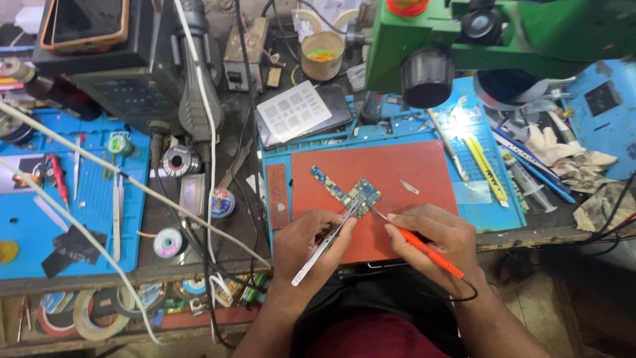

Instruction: The person uses tweezers and a precision screwdriver to manipulate and adjust components on a small circuit board. They reposition the board on the work mat and continue fine adjustments to specific areas.

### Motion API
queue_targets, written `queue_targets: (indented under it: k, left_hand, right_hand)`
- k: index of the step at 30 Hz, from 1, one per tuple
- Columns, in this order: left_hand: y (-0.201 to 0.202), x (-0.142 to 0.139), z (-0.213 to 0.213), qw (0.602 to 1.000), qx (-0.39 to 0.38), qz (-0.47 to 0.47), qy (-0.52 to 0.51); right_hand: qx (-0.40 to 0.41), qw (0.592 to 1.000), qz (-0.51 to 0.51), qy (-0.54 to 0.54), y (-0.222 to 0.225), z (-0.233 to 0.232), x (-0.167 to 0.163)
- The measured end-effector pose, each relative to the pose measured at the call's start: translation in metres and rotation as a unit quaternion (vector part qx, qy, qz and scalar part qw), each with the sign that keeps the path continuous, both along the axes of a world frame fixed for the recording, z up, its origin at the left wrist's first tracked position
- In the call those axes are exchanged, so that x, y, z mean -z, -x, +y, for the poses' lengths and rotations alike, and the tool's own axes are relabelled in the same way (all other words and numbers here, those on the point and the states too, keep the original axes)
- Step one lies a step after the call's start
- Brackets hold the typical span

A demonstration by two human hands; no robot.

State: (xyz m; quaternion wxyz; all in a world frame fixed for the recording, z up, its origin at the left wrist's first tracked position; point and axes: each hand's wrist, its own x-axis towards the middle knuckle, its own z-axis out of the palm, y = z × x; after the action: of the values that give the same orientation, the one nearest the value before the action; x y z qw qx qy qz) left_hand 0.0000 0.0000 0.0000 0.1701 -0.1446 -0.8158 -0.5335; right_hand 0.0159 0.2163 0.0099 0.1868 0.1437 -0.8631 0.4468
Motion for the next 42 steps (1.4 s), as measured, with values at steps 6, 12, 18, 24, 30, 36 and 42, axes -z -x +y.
queue_targets:
  k: [6,12,18,24,30,36,42]
  left_hand:
    - [0.001,-0.01,0.008,1.0,-0.016,-0.013,0.006]
    - [0.001,-0.01,0.012,0.999,-0.005,-0.034,-0.009]
    - [-0.001,-0.005,0.005,1.0,-0.01,0.006,0.016]
    - [-0.002,-0.006,0.0,1.0,-0.002,-0.001,0.007]
    - [-0.002,-0.006,-0.002,1.0,-0.002,0.004,0.008]
    - [-0.001,-0.004,-0.002,1.0,-0.003,0.008,0.009]
    - [-0.001,-0.002,-0.002,1.0,-0.003,0.004,0.005]
  right_hand:
    - [0.007,1.0,0.026,-0.009,-0.001,0.009,-0.009]
    - [0.009,0.999,0.008,0.043,-0.006,0.02,0.004]
    - [0.098,0.98,-0.058,0.162,-0.011,0.017,0.014]
    - [-0.003,1.0,0.016,0.018,-0.005,0.003,0.0]
    - [-0.012,1.0,0.022,-0.009,-0.004,-0.003,-0.004]
    - [0.003,1.0,0.02,-0.002,-0.003,-0.004,-0.001]
    - [0.016,1.0,0.002,-0.004,-0.003,-0.005,-0.001]
